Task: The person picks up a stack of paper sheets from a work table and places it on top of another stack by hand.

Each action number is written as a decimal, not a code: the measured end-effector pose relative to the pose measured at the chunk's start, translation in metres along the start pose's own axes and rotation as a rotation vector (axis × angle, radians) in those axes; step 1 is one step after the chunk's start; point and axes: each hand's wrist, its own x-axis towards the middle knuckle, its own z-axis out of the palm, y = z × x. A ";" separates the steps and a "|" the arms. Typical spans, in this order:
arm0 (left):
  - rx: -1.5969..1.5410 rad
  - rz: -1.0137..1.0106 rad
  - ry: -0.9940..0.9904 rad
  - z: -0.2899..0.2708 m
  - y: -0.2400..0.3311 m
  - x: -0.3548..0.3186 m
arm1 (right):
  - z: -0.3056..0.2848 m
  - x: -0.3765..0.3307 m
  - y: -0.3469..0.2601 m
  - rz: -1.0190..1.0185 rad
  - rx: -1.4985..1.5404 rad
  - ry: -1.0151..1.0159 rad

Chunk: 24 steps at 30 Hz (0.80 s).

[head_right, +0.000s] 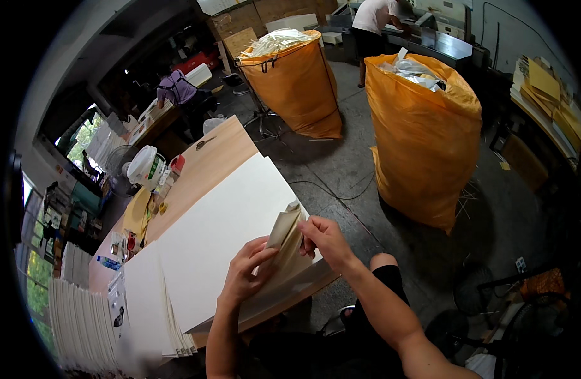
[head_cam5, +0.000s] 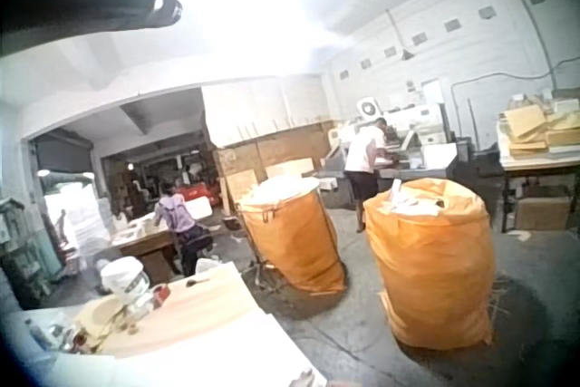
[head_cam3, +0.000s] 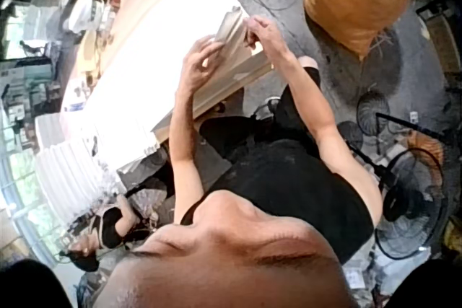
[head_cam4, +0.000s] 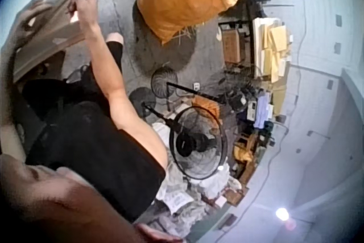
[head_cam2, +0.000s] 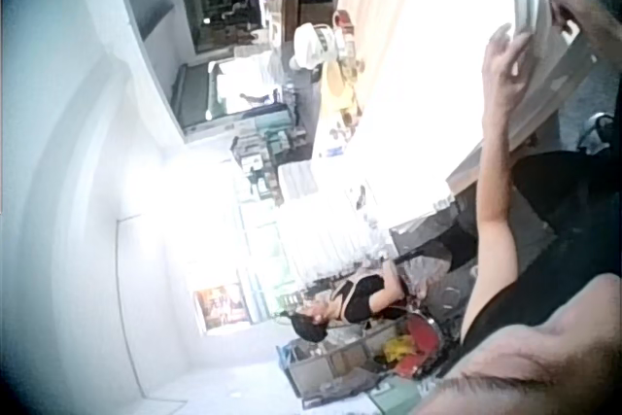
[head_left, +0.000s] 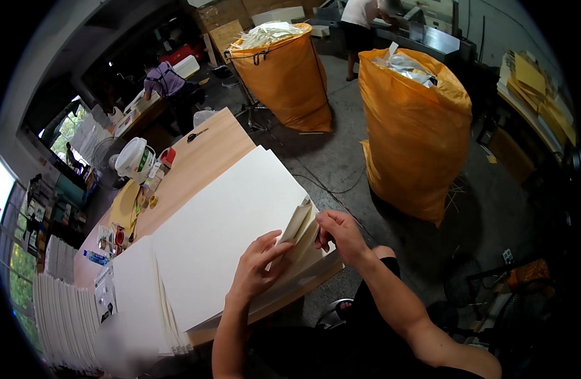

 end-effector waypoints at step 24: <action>0.322 0.231 -0.065 0.019 -0.012 -0.008 | -0.006 -0.043 0.029 -0.559 -1.220 -0.305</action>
